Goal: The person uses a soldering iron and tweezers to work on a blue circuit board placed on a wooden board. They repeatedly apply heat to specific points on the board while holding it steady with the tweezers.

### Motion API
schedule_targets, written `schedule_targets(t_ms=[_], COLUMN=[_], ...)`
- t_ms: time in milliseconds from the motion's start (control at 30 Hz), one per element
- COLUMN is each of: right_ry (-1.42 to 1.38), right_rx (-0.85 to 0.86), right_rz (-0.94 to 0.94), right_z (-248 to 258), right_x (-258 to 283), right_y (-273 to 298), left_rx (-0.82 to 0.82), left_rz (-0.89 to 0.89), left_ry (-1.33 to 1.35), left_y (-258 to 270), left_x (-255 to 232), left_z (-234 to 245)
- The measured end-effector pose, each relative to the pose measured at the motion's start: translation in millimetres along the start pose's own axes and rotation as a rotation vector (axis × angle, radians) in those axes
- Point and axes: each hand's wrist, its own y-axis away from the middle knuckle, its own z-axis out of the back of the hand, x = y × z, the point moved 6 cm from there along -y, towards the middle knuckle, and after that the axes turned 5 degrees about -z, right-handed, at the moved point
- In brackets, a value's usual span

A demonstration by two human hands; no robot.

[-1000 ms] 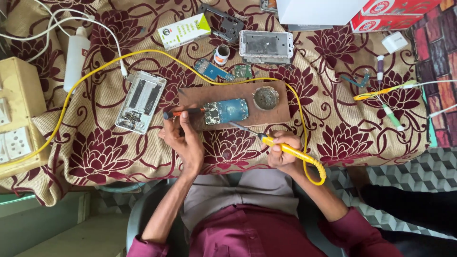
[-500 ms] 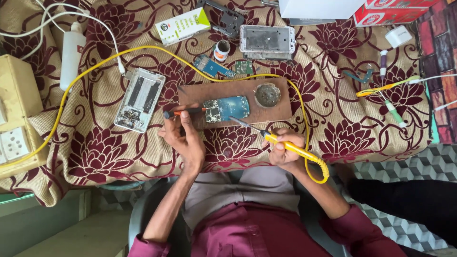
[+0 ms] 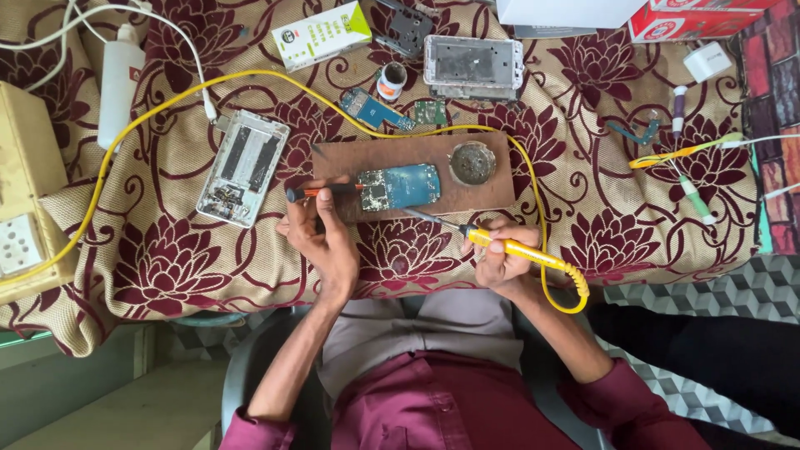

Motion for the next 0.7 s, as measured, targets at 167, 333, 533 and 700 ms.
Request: schedule_targets(t_ms=[167,333,533,700], right_ry=[-0.002,0.044,0.015,0.03], right_rx=[-0.073,-0.034,-0.036,0.005], right_rz=[0.026,0.007,-0.007,-0.018], right_z=[-1.1,-1.1,0.3,-0.1], right_x=[-1.6,-0.8,2.3,1.5], right_y=[1.4,-1.2,-4.3,-3.0], left_rx=[-0.011,-0.003,-0.021,-0.01], left_rz=[0.03,0.094,0.046,-0.011], left_ry=[0.04,0.06,0.064,0.012], left_y=[-1.0,-0.6,0.2,0.7], left_x=[0.7,4.1,4.1,2.5], left_z=[1.9,1.1,-1.4,0.8])
